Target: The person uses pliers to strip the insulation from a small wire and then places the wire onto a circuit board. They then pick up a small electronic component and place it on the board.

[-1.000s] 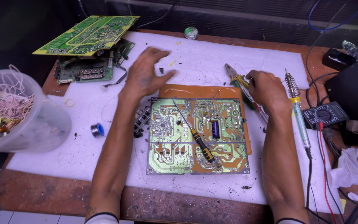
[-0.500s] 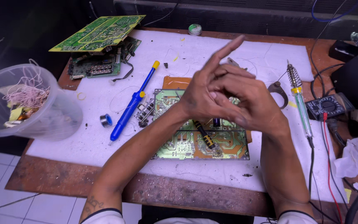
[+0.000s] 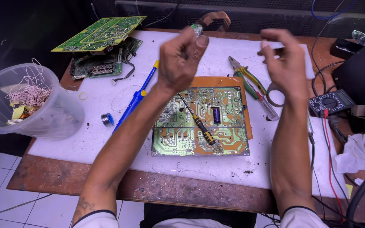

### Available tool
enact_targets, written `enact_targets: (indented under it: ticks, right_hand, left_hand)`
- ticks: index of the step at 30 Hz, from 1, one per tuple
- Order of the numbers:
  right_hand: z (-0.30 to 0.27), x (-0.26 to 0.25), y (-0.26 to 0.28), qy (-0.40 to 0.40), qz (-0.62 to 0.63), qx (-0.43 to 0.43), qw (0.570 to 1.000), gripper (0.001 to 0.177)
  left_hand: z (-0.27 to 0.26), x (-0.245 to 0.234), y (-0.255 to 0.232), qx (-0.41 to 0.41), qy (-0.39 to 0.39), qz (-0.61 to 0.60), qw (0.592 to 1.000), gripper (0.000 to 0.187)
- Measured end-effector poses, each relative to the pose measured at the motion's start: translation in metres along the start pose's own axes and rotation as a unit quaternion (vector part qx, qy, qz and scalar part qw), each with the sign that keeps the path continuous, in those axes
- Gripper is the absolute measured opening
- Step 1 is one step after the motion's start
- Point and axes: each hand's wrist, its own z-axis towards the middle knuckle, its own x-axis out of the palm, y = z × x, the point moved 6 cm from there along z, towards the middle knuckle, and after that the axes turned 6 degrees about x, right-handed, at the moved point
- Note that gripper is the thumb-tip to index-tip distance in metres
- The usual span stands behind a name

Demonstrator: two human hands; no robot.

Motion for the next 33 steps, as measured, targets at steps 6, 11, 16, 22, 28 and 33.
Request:
enact_targets:
  ticks: [6,11,16,22,28,33]
  right_hand:
    - [0.000,0.053,-0.114,0.134,-0.314,0.292,0.894,0.062]
    - [-0.011,0.064,-0.156,0.188,-0.322,0.347,0.861,0.068]
    - [0.004,0.052,-0.164,0.074,-0.270,0.186,0.942,0.024]
    - [0.008,0.035,-0.020,0.019,-0.243,-0.049,0.969,0.013]
    - [-0.020,0.025,0.079,0.141,0.056,-0.028,0.988,0.010]
    - [-0.029,0.030,0.079,0.146,0.267,-0.034,0.952,0.014]
  left_hand:
    - [0.013,-0.024,-0.017,0.073,-0.076,0.169,0.980,0.035]
    - [-0.004,-0.010,0.002,0.033,-0.060,0.134,0.989,0.032]
    - [-0.014,0.009,0.016,-0.025,0.027,0.173,0.984,0.039]
    - [-0.013,0.015,0.007,-0.026,0.027,0.112,0.993,0.062]
    - [-0.009,0.037,0.009,0.019,0.122,0.100,0.987,0.091]
    - [0.003,0.049,-0.006,0.007,0.167,-0.023,0.986,0.049]
